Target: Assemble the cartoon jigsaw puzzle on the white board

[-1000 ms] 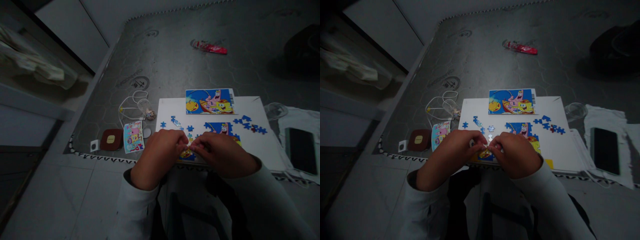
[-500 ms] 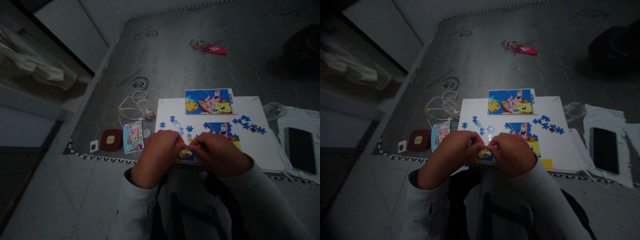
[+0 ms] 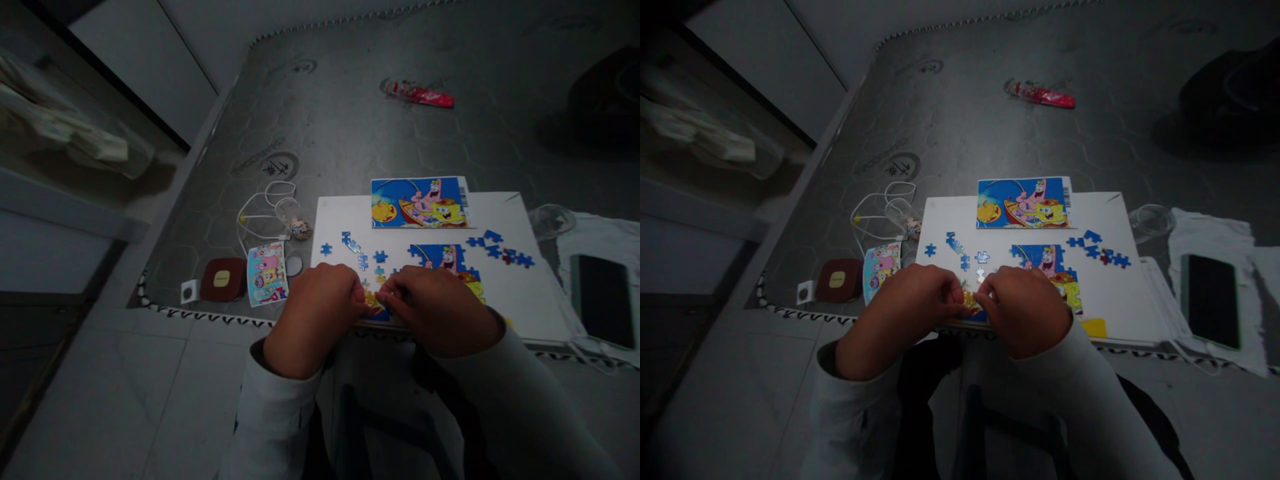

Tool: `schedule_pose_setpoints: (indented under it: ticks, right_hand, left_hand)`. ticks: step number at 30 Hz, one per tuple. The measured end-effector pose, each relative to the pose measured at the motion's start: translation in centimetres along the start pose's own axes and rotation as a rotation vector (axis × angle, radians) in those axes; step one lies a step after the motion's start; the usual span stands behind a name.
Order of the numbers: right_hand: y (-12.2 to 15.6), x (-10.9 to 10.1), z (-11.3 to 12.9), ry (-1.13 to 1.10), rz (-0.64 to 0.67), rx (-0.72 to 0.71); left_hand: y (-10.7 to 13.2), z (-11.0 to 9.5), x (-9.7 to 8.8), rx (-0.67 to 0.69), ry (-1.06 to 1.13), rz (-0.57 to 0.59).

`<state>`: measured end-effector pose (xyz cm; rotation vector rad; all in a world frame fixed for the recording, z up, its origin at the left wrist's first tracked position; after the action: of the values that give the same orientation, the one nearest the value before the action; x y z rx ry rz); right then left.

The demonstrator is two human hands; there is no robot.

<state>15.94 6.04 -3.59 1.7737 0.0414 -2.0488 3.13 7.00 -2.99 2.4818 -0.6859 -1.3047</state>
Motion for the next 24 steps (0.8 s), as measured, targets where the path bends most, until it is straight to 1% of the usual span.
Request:
schedule_pose_setpoints:
  ticks: [4,7,12,18,24]
  right_hand:
    - [0.1,-0.1,0.3,0.068,0.007,-0.016]
    - [0.1,0.0,0.4,0.077,0.012,-0.013]
    - [0.0,-0.1,0.6,0.087,-0.020,-0.010]
    - [0.1,-0.6,1.2,0.053,-0.089,-0.040]
    - [-0.1,-1.0,1.2,0.016,-0.132,-0.026]
  left_hand:
    - [0.1,0.2,0.0,-0.018,-0.021,-0.002]
    - [0.0,0.3,0.1,-0.039,-0.033,0.007]
    - [-0.3,0.5,0.2,-0.061,-0.058,0.012]
    - [0.1,0.3,0.0,-0.028,-0.075,-0.017]
    - [0.3,-0.4,-0.2,0.010,-0.109,-0.038]
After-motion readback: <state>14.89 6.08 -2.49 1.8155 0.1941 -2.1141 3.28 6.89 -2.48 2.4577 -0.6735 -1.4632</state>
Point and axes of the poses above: each hand's wrist, its own y-axis away from the middle knuckle, its own x-axis out of the palm, z = x × y, the point moved 9 cm from there along -y, towards the middle knuckle, and after that the axes turned 15 degrees about y, right-handed, at the moved point
